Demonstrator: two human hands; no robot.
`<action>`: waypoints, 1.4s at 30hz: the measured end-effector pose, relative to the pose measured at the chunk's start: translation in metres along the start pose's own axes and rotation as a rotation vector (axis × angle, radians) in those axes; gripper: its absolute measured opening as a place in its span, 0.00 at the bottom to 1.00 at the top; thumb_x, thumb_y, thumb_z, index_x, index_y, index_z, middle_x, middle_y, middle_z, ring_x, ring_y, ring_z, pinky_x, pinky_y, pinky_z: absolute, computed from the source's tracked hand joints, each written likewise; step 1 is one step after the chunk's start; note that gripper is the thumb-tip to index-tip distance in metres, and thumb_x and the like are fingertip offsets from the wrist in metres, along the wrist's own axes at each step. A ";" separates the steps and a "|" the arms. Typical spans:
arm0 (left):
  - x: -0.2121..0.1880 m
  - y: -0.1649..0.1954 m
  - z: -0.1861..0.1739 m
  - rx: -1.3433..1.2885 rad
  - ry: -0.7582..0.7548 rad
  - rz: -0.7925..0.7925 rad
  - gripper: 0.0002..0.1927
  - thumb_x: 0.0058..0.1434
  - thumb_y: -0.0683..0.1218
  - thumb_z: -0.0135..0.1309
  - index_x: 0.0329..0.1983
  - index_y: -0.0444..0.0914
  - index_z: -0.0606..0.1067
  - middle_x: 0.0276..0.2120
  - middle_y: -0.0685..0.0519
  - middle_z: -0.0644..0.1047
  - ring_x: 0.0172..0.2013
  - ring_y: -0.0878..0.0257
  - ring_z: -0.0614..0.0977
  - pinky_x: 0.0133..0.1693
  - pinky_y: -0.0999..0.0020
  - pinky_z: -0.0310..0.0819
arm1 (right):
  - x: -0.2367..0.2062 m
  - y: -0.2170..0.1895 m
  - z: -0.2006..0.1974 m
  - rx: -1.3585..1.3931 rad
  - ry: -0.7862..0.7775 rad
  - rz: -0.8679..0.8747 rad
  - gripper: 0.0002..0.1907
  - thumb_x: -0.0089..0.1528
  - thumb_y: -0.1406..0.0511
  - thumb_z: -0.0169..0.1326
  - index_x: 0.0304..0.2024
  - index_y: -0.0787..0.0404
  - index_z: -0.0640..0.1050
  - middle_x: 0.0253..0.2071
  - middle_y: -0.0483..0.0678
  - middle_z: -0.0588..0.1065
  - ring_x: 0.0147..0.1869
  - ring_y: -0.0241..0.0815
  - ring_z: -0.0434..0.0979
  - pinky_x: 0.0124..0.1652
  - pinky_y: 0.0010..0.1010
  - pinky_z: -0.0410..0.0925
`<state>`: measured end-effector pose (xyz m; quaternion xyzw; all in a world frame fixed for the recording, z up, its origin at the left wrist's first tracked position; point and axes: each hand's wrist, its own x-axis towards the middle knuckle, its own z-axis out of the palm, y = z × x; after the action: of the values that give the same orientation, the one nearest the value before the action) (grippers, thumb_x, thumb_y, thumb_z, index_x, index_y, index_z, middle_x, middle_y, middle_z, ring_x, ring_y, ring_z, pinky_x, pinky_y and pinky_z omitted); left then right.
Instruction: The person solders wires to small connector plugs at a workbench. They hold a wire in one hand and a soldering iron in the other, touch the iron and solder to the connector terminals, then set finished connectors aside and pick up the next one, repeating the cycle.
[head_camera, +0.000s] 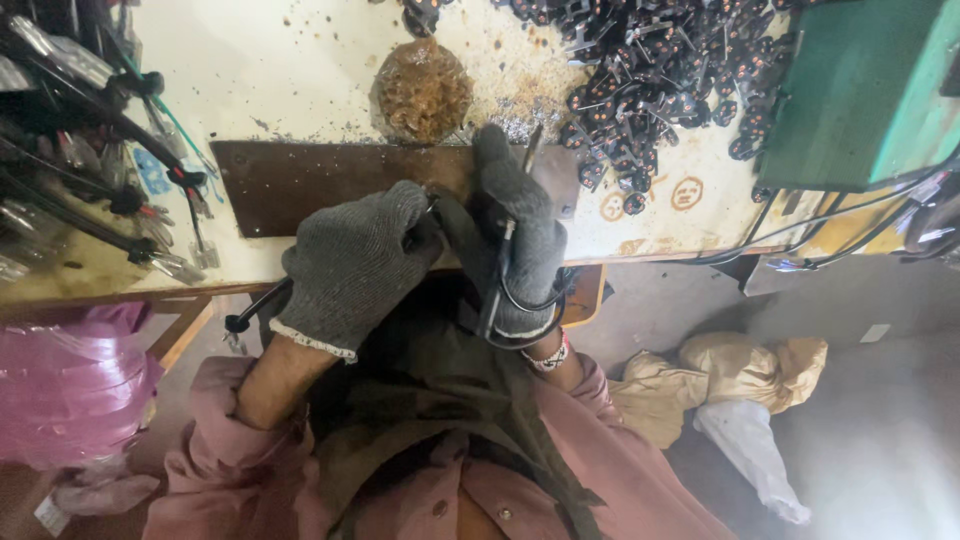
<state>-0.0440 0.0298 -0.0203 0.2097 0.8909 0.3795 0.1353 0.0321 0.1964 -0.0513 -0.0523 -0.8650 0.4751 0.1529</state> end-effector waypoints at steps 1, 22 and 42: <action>0.000 0.001 0.000 0.010 -0.005 -0.019 0.08 0.59 0.47 0.61 0.33 0.41 0.74 0.25 0.47 0.77 0.25 0.46 0.81 0.28 0.51 0.73 | -0.006 0.004 -0.005 -0.014 0.009 0.053 0.21 0.63 0.75 0.67 0.54 0.61 0.72 0.57 0.56 0.76 0.56 0.45 0.82 0.50 0.31 0.76; -0.021 0.009 -0.012 -0.414 0.043 -0.116 0.10 0.69 0.44 0.56 0.49 0.34 0.72 0.40 0.41 0.78 0.40 0.44 0.83 0.38 0.54 0.75 | -0.030 0.009 -0.014 0.046 -0.247 0.354 0.12 0.61 0.72 0.62 0.47 0.58 0.82 0.45 0.47 0.80 0.48 0.40 0.80 0.48 0.26 0.72; -0.043 0.001 0.005 -0.708 -0.011 -0.218 0.05 0.69 0.38 0.56 0.47 0.34 0.76 0.39 0.48 0.79 0.39 0.58 0.82 0.45 0.66 0.76 | -0.026 -0.007 -0.008 -0.151 -0.124 0.312 0.23 0.59 0.70 0.70 0.52 0.65 0.74 0.46 0.54 0.74 0.48 0.41 0.75 0.46 0.32 0.71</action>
<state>-0.0041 0.0124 -0.0195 0.0561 0.7208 0.6464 0.2439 0.0596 0.1934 -0.0472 -0.1680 -0.8874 0.4289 0.0194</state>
